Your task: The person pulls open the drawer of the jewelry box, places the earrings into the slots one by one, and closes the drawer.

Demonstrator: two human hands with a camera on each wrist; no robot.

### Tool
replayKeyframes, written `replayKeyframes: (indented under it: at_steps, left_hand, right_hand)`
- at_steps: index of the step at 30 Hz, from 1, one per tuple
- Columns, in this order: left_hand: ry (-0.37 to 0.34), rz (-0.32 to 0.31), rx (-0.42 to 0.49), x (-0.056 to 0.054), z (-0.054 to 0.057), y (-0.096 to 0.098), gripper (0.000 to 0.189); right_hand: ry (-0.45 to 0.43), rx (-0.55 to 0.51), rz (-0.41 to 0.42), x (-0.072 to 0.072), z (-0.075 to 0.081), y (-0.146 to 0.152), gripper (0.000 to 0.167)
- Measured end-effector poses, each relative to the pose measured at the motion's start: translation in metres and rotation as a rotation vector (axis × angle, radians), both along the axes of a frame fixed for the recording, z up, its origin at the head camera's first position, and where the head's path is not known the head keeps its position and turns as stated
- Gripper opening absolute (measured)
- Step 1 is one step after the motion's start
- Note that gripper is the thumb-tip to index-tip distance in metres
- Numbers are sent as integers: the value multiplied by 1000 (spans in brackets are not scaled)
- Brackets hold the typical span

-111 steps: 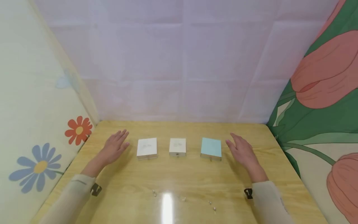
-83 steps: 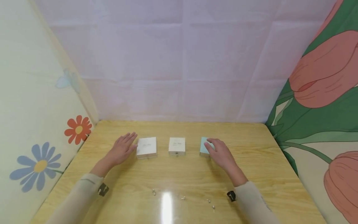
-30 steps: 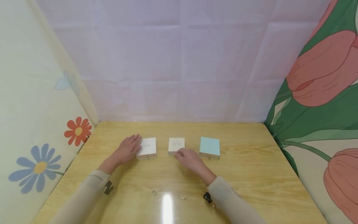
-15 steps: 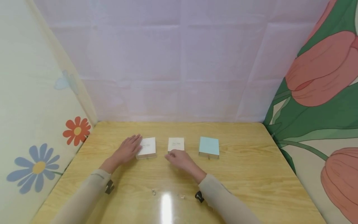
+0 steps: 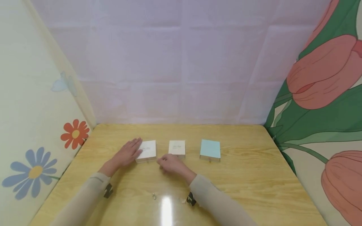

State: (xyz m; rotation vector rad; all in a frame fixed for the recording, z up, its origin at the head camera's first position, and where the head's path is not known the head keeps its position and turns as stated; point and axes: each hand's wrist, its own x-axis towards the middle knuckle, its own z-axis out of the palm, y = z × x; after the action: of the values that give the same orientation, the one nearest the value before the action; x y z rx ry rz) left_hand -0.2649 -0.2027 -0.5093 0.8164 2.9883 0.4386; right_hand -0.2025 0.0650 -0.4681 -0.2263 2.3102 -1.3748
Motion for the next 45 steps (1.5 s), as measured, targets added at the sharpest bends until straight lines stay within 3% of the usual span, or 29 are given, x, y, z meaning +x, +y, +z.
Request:
replayKeyframes:
  at_steps: [11,21,36,45]
  left_hand:
    - [-56,-18,-33,3,8,0,64]
    - [-41,-31,-92,3,14,1,65]
    - [-98,-25,-119,3,16,4,65]
    - [-87,-31,-133,2,14,4,65]
  right_hand:
    - [-132,-80,-45,-2,-16,-23,31]
    - [-206,-136,-108,-3,-19,-42,27]
    - [-256,-215,-185,-3,-20,-61,26]
    - [-276,-241,-224,-8,-22,-65,25]
